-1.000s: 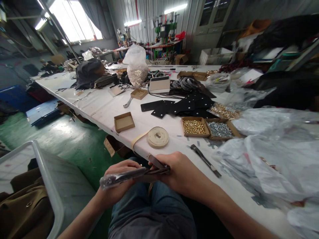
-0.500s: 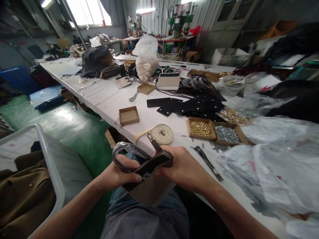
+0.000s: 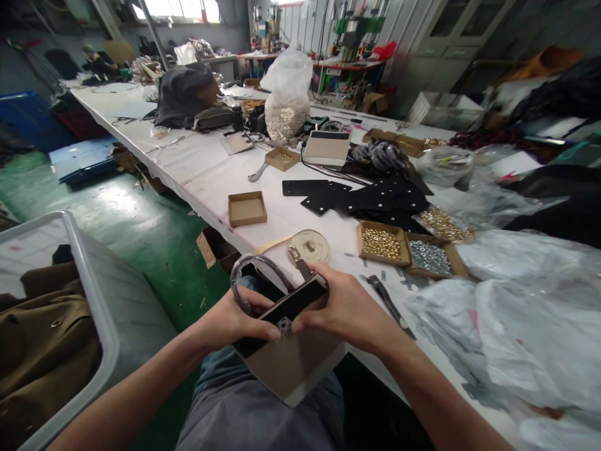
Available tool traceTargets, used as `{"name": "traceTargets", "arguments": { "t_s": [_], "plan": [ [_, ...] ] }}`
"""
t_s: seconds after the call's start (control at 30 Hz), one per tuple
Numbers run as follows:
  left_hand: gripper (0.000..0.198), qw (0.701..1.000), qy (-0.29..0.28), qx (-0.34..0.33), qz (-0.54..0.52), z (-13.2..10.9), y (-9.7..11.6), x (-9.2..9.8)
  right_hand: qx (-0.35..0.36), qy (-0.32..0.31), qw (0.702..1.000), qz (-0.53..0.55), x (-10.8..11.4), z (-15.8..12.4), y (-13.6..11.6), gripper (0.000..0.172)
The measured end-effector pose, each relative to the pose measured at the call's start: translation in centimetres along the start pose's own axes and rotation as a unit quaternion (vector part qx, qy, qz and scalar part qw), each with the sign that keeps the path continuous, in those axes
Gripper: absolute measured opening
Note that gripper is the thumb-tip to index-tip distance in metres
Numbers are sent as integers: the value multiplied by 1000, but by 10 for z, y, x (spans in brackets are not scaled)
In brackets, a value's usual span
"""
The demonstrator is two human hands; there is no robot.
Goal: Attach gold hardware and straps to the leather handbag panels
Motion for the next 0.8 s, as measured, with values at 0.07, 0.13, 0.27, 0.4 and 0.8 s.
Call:
{"name": "traceTargets", "arguments": {
  "t_s": [0.07,0.13,0.27,0.4,0.8],
  "plan": [
    [51,1000,23,8,-2,0,-2,3,7,48,997,-52,5,-2,-1,101],
    [50,999,28,16,-8,0,-5,5,26,69,994,-81,5,-5,-5,112],
    [48,999,22,20,-25,4,-13,8,37,60,993,-94,-4,-7,-9,110],
    [48,999,21,18,-38,8,-25,15,40,76,989,-118,-7,-5,-9,107],
    [32,997,30,-9,67,27,-14,10,239,41,904,-353,-30,2,-46,138]
  ]
}}
Point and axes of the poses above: each hand's wrist, its own z-axis towards the middle knuckle, its own x-axis out of the back of the hand, y = z × x, the point moved 10 cm from there along z, towards the middle knuckle, and after that the axes turned 2 degrees about -y, right-handed, at the moved point
